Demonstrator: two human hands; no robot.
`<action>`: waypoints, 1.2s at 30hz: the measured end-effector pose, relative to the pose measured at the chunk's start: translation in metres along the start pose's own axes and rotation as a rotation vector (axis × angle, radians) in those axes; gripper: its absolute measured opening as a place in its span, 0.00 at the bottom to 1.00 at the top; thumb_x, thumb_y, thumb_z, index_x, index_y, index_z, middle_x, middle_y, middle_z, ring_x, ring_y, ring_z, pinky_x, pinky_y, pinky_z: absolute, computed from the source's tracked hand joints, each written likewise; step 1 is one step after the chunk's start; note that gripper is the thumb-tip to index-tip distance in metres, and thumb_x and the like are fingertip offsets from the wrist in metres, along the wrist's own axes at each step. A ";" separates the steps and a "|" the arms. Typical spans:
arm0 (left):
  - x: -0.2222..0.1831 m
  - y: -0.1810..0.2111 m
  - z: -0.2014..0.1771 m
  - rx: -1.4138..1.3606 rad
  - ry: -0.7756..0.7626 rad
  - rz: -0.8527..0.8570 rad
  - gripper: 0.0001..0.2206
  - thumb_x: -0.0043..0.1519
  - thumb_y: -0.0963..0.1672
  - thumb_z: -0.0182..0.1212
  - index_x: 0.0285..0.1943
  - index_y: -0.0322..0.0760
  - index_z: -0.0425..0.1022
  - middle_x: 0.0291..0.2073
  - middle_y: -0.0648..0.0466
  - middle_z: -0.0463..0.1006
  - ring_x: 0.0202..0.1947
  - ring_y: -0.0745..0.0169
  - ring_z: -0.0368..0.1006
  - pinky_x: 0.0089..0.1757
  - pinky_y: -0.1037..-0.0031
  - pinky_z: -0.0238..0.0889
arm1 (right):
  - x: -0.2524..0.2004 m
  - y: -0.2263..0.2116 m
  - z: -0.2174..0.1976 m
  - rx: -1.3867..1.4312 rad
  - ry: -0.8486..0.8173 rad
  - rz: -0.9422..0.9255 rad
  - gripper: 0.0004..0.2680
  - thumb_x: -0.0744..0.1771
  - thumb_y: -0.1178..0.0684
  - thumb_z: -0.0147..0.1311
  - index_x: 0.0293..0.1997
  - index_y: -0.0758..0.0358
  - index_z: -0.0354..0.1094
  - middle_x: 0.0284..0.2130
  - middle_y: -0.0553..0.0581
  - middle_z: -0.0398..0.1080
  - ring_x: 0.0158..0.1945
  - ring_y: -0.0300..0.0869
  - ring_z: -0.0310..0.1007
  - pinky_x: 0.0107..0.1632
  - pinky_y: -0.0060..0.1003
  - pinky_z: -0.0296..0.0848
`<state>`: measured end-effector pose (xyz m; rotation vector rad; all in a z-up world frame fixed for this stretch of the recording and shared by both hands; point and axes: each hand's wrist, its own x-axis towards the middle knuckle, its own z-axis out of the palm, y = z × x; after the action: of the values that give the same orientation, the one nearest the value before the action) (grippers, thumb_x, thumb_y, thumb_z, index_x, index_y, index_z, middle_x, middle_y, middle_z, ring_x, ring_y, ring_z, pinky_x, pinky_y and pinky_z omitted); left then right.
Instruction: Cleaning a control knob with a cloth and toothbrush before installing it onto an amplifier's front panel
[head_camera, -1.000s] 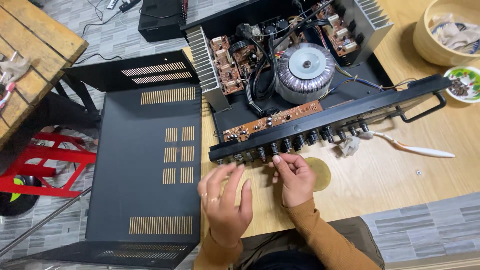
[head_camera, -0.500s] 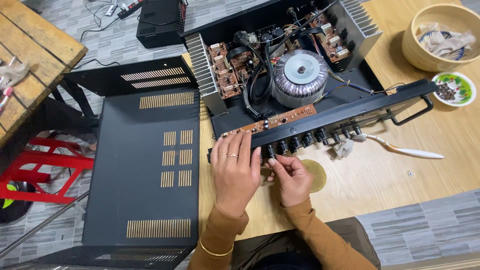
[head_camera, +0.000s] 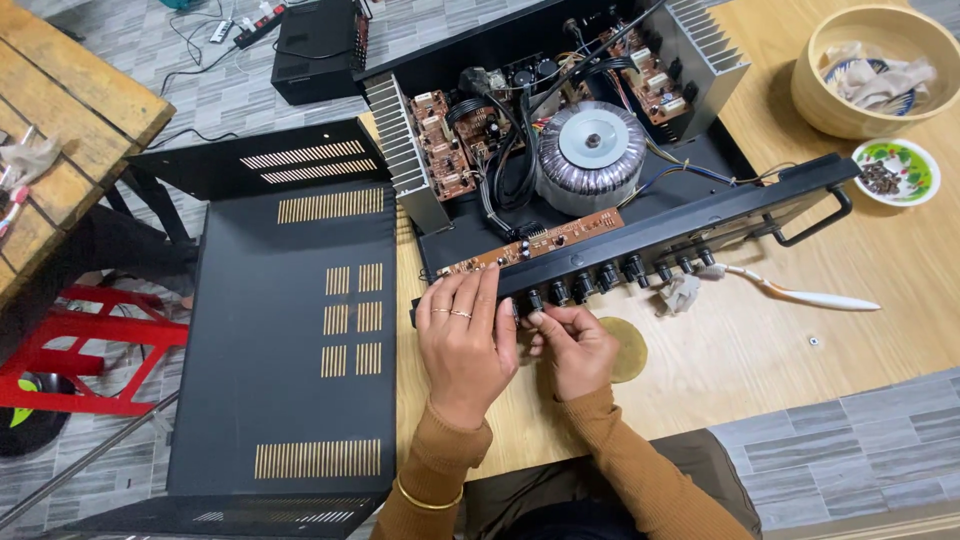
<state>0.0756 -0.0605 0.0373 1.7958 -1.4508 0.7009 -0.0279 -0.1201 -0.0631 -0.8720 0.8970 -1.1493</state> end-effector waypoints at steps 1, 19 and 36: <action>0.001 0.001 -0.001 0.000 0.000 -0.001 0.15 0.66 0.45 0.52 0.57 0.34 0.76 0.45 0.48 0.78 0.49 0.49 0.72 0.55 0.56 0.61 | 0.000 -0.001 0.001 -0.001 0.000 0.000 0.05 0.62 0.66 0.63 0.37 0.78 0.71 0.23 0.69 0.76 0.17 0.38 0.71 0.20 0.30 0.76; 0.001 0.001 -0.004 0.030 0.026 0.030 0.20 0.56 0.42 0.49 0.57 0.34 0.76 0.45 0.49 0.77 0.49 0.50 0.72 0.54 0.58 0.61 | 0.001 -0.009 -0.007 0.004 -0.021 0.080 0.05 0.63 0.61 0.65 0.34 0.71 0.71 0.15 0.66 0.72 0.08 0.37 0.60 0.10 0.27 0.59; 0.002 -0.001 -0.008 0.036 -0.061 0.067 0.20 0.65 0.43 0.44 0.64 0.30 0.70 0.54 0.44 0.74 0.54 0.46 0.70 0.57 0.57 0.58 | -0.005 0.000 -0.012 0.038 -0.131 0.275 0.05 0.68 0.58 0.54 0.37 0.70 0.68 0.15 0.65 0.69 0.06 0.38 0.53 0.07 0.28 0.54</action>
<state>0.0771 -0.0554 0.0431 1.8179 -1.5537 0.7157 -0.0398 -0.1167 -0.0667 -0.7572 0.8543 -0.8590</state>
